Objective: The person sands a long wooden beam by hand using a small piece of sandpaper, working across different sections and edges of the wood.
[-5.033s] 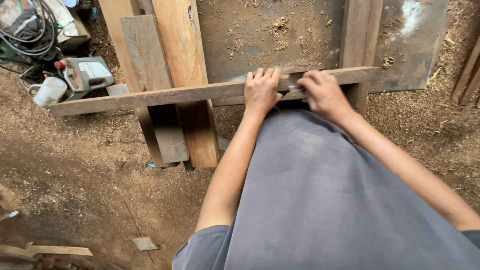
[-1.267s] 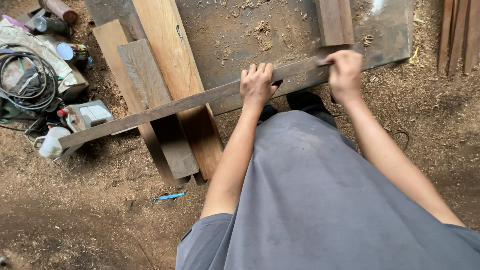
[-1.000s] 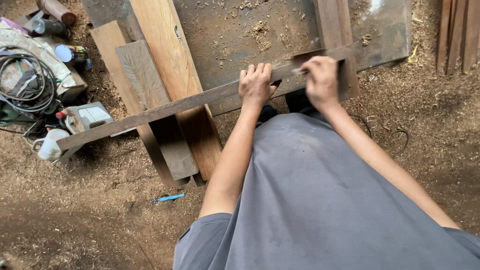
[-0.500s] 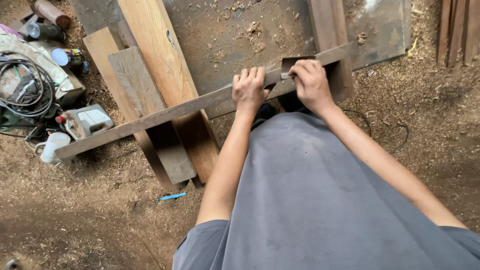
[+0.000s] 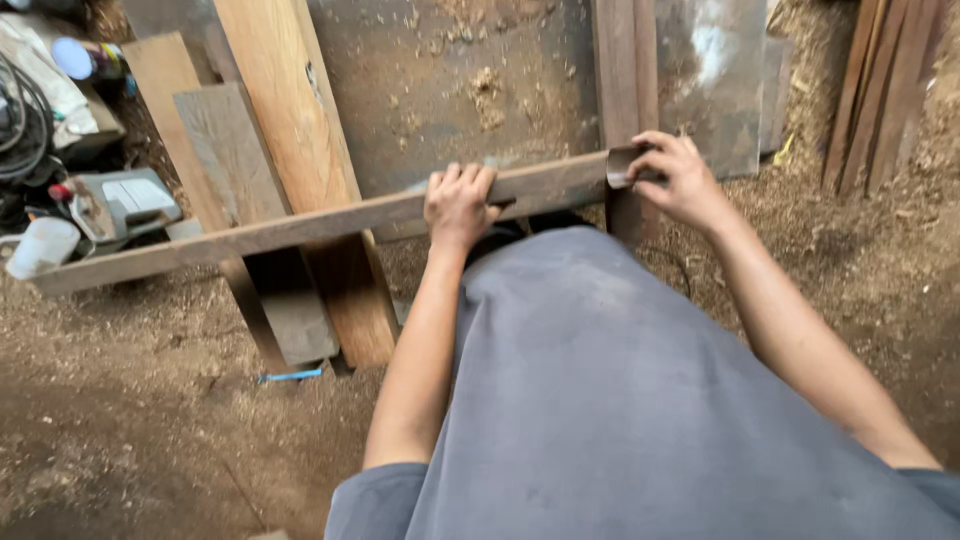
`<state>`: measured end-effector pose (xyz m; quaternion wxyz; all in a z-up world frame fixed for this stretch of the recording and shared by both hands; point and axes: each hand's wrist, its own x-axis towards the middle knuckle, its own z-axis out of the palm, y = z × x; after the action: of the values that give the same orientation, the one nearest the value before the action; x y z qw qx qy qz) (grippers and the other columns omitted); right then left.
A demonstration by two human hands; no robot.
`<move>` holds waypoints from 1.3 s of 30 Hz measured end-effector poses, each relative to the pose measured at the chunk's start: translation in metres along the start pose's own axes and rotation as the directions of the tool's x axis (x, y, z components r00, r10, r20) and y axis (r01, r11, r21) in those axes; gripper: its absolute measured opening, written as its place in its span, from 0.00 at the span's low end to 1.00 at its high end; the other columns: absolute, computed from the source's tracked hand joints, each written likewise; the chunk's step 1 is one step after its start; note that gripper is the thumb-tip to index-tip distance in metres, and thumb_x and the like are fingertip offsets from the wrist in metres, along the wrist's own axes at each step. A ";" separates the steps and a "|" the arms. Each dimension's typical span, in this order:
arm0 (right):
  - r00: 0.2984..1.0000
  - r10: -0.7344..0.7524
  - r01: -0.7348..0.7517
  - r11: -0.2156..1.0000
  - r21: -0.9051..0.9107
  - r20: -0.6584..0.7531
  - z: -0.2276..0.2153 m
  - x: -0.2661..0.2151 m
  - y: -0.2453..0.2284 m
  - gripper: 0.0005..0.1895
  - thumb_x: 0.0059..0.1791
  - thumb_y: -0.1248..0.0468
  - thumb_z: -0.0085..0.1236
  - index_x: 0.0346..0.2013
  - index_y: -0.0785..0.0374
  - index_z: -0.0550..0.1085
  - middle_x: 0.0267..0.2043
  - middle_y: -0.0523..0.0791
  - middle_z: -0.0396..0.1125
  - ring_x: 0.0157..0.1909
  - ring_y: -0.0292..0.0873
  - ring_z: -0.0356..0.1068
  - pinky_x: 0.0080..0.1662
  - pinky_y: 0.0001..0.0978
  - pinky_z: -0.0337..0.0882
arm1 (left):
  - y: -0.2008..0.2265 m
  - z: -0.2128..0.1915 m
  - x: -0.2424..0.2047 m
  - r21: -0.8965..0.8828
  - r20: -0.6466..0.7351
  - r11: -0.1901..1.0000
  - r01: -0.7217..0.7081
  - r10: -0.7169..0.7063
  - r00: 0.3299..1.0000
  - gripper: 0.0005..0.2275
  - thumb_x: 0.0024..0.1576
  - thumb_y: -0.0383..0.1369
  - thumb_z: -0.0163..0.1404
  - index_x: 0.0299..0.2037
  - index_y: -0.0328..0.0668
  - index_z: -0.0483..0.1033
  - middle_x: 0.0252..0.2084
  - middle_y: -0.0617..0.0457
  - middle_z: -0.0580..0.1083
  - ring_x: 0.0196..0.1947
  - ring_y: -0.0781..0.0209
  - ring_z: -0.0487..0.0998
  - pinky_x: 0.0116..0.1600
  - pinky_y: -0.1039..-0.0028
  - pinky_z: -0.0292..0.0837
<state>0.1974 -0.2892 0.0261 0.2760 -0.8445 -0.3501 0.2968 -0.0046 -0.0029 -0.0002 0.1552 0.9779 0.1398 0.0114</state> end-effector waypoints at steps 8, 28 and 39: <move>0.989 -0.019 0.022 1.000 0.016 -0.149 -0.005 0.002 -0.012 0.22 0.46 0.70 0.64 0.55 0.61 0.74 0.55 0.47 0.68 0.60 0.49 0.67 0.62 0.40 0.70 | 0.000 -0.001 0.006 0.035 -0.006 0.999 -0.003 0.003 1.000 0.23 0.34 0.39 0.69 0.41 0.51 0.79 0.43 0.59 0.79 0.44 0.58 0.77 0.47 0.67 0.68; 0.939 -0.230 0.153 0.945 -0.288 -0.257 0.067 0.043 -0.034 0.08 0.54 0.67 0.67 0.47 0.57 0.80 0.48 0.43 0.75 0.52 0.44 0.76 0.55 0.37 0.77 | -0.005 0.007 0.007 -0.010 -0.047 0.999 -0.044 0.043 0.998 0.24 0.36 0.41 0.70 0.43 0.47 0.77 0.42 0.56 0.78 0.46 0.56 0.77 0.47 0.65 0.68; 0.924 -0.067 0.003 0.986 -0.169 -0.376 0.050 0.005 -0.032 0.09 0.54 0.73 0.61 0.48 0.60 0.79 0.52 0.46 0.75 0.53 0.45 0.76 0.56 0.35 0.77 | -0.005 0.012 0.004 0.012 -0.045 0.999 -0.040 0.041 0.998 0.25 0.35 0.40 0.70 0.42 0.48 0.77 0.41 0.56 0.78 0.45 0.57 0.78 0.46 0.66 0.68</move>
<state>0.1518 -0.2529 0.0126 0.2731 -0.8995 -0.3283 0.0925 -0.0010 -0.0005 -0.0134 0.1464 0.9808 0.1234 0.0360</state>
